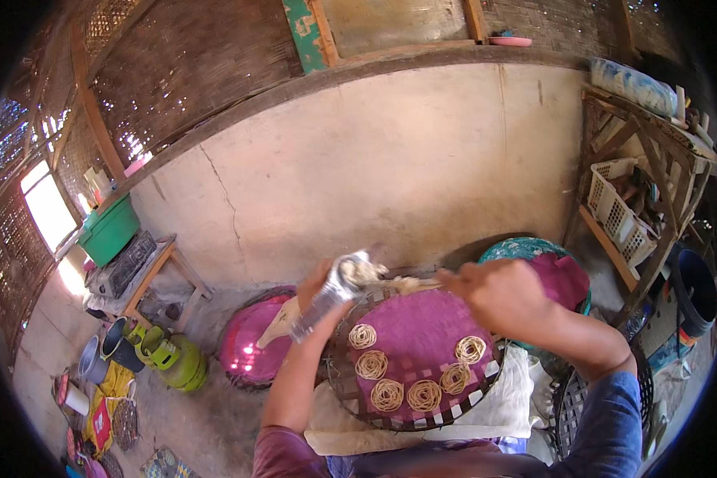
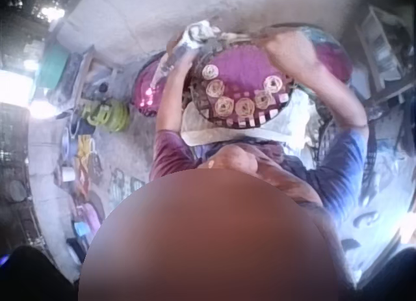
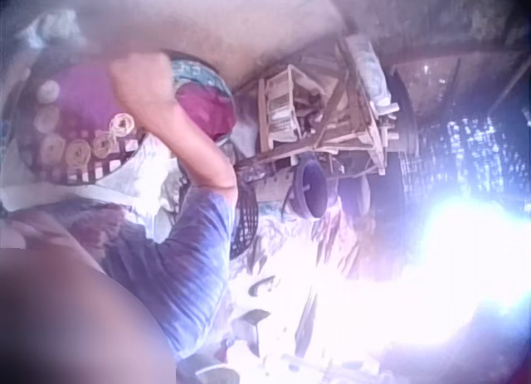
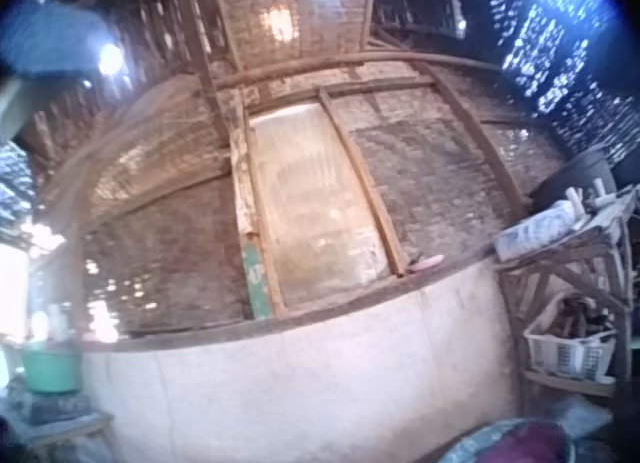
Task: The person uses a handheld extruder to press dough into thin strands, forming spiral coils on a pink cloth inside a woven basket. They repeatedly scoop dough from a green basin, load it into the extruder, and press it out in circular motions.
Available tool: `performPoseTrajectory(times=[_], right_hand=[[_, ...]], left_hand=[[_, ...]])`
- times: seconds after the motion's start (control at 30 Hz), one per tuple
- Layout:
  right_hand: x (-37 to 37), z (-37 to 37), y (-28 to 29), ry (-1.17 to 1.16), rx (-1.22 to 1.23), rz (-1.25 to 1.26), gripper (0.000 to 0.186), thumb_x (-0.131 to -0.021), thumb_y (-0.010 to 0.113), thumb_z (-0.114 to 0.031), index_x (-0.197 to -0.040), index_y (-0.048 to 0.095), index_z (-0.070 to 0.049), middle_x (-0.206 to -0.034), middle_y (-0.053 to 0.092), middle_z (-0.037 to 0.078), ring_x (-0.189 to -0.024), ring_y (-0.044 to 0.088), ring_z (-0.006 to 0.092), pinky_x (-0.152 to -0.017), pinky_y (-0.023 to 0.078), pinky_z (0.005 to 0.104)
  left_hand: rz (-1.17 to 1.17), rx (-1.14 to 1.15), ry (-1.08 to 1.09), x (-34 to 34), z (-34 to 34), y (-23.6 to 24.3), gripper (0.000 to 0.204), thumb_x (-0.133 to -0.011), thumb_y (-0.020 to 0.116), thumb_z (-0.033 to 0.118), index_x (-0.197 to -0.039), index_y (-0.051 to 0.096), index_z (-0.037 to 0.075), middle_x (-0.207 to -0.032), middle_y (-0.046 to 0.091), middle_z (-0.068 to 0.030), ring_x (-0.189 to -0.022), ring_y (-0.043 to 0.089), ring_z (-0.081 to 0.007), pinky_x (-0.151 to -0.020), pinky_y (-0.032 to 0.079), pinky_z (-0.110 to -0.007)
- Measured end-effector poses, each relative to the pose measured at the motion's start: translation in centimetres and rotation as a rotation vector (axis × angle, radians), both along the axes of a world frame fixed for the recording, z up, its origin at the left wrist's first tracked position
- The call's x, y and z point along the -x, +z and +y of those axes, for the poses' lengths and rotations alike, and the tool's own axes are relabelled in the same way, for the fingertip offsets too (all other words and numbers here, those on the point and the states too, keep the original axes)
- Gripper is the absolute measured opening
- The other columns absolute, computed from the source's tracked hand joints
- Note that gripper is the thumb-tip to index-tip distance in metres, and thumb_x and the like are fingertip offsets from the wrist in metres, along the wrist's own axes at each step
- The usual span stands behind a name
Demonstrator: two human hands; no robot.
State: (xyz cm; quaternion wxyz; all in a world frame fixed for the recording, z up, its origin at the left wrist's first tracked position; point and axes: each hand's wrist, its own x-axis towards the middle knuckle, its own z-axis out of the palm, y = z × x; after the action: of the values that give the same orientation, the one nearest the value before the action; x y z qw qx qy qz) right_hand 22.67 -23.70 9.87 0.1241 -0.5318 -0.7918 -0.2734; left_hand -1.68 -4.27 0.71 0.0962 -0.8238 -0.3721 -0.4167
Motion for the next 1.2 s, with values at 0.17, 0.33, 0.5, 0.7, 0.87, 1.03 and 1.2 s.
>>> performPoseTrajectory(times=[0.17, 0.33, 0.5, 0.7, 0.87, 1.03, 1.2], right_hand=[[-1.7, 0.2, -0.6, -0.129, -0.065, 0.119, 0.043, -0.074, 0.058, -0.01, -0.116, 0.062, -0.011, -0.078, 0.064, 0.007, -0.059, 0.065, 0.0221, -0.049, 0.05, 0.0346], [-1.5, 1.1, -0.9, -0.049, -0.029, 0.012, 0.037, -0.074, 0.059, -0.012, -0.111, 0.064, -0.01, -0.072, 0.063, 0.005, -0.058, 0.064, 0.0204, -0.048, 0.049, 0.0341], [-0.2, 2.3, -1.4, 0.138, -0.11, -0.102, 0.029, -0.078, 0.057, -0.012, -0.106, 0.065, -0.006, -0.069, 0.063, 0.005, -0.062, 0.065, 0.0191, -0.049, 0.048, 0.0314], [-2.1, -0.2, -2.4, 0.027, -0.037, -0.112, 0.038, -0.077, 0.058, -0.011, -0.114, 0.064, -0.007, -0.067, 0.06, 0.003, -0.06, 0.064, 0.0192, -0.048, 0.048, 0.0307], [-2.1, 1.3, -4.1, 0.021, -0.074, 0.555, 0.061, -0.073, 0.057, 0.001, -0.133, 0.053, -0.013, -0.069, 0.059, 0.009, -0.059, 0.062, 0.031, -0.054, 0.051, 0.0399], [2.7, 4.4, -12.3, 0.141, 0.01, 0.929, 0.07, -0.077, 0.052, 0.006, -0.143, 0.041, -0.013, -0.074, 0.062, 0.021, -0.066, 0.064, 0.0382, -0.06, 0.051, 0.0461], [-0.5, 3.2, -13.9, 0.12, 0.385, 1.257, 0.053, -0.085, 0.05, 0.003, -0.136, 0.05, -0.008, -0.079, 0.06, 0.03, -0.067, 0.064, 0.0369, -0.064, 0.049, 0.0419]], left_hand=[[-0.204, 0.029, -0.045, 0.5, 1.6, 0.5, 0.023, -0.075, 0.072, 0.019, -0.094, 0.068, 0.007, -0.092, 0.069, -0.0113, -0.085, 0.066, -0.029, -0.077, 0.052, -0.038], [0.046, 0.227, 0.142, -2.5, -0.1, 1.8, 0.029, -0.07, 0.075, 0.02, -0.095, 0.065, 0.009, -0.09, 0.066, -0.0112, -0.082, 0.064, -0.0331, -0.072, 0.052, -0.041], [0.042, 0.102, -0.288, -3.6, -3.6, 1.3, 0.044, -0.063, 0.079, 0.025, -0.098, 0.059, 0.008, -0.087, 0.061, -0.0111, -0.081, 0.063, -0.0319, -0.068, 0.051, -0.04], [0.061, 0.456, -0.028, -2.8, -1.2, 0.2, 0.037, -0.07, 0.076, 0.026, -0.101, 0.064, 0.009, -0.092, 0.066, -0.0098, -0.086, 0.065, -0.0308, -0.073, 0.052, -0.038], [-0.069, 0.079, -0.027, -3.4, -0.9, 0.4, 0.024, -0.074, 0.073, 0.019, -0.094, 0.068, 0.006, -0.091, 0.069, -0.0133, -0.085, 0.066, -0.0308, -0.077, 0.051, -0.039], [-0.063, 0.026, -0.068, -5.4, -0.7, 1.0, 0.029, -0.072, 0.075, 0.019, -0.096, 0.066, 0.005, -0.092, 0.068, -0.0121, -0.085, 0.066, -0.0302, -0.077, 0.052, -0.038], [-0.125, -0.033, -0.052, -4.1, 0.7, 1.2, 0.027, -0.07, 0.075, 0.014, -0.095, 0.067, 0.007, -0.091, 0.068, -0.01, -0.086, 0.066, -0.0272, -0.077, 0.053, -0.036]])
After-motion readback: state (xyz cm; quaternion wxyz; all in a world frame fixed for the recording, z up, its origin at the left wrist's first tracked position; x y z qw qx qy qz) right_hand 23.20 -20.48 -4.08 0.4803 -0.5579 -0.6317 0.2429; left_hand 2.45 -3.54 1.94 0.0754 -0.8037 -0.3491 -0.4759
